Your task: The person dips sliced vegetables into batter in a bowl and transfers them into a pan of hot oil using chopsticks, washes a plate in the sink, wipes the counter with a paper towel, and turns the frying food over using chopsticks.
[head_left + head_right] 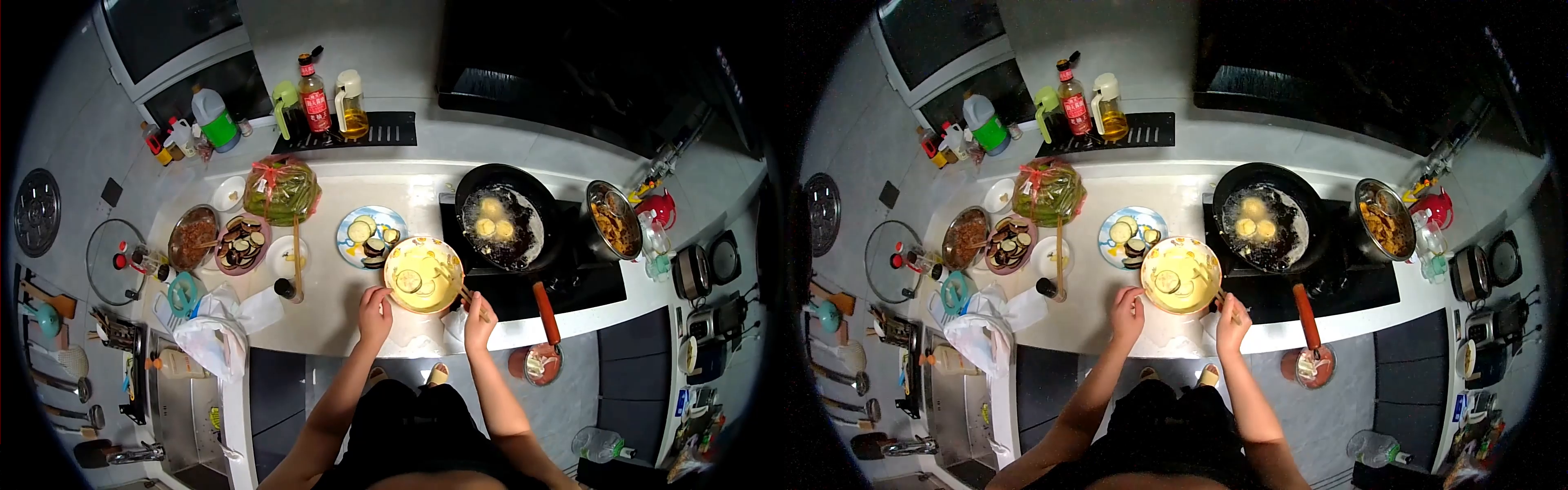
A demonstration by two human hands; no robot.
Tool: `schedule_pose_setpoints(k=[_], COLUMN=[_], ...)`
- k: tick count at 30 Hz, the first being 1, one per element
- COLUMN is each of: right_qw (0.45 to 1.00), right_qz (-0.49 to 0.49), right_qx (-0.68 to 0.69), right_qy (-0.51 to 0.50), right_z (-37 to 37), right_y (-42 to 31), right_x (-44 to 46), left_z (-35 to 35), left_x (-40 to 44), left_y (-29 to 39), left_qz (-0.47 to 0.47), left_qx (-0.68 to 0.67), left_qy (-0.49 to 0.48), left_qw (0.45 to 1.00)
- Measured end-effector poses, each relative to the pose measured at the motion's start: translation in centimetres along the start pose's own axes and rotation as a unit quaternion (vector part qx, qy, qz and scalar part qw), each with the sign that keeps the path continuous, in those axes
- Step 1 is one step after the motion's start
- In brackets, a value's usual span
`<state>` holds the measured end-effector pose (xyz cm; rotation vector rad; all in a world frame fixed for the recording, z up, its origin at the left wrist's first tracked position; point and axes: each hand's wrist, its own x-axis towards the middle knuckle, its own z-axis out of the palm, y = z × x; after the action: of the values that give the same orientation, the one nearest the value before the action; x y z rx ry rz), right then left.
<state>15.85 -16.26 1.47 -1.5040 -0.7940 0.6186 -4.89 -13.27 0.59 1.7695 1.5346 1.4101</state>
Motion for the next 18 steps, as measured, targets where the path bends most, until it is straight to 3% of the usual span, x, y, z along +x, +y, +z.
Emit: schedule_pose_setpoints(k=[2,8,14,18], right_qw=[0.981,0.992,0.941,0.91], right_qz=[-0.149,-0.075,-0.262,-0.283], right_qx=[-0.127,-0.094,-0.166,-0.232], right_qy=[-0.016,-0.04,-0.133,-0.195], right_z=[0.1,1.6,1.9,3.3], right_y=[0.0,-0.7,-1.9,-2.4], right_x=[-0.3,-0.1,-1.4,-1.5], left_z=[0.1,0.4,0.0,-0.8], left_x=[-0.1,-0.1,0.1,0.5], left_y=[0.1,0.6,-0.2,-0.3], left_qz=[0.003,0.003,0.013,-0.004], left_qx=[0.004,0.0,0.002,-0.012], left_qy=[0.001,-0.002,0.001,0.002], left_qw=[1.0,1.0,1.0,1.0])
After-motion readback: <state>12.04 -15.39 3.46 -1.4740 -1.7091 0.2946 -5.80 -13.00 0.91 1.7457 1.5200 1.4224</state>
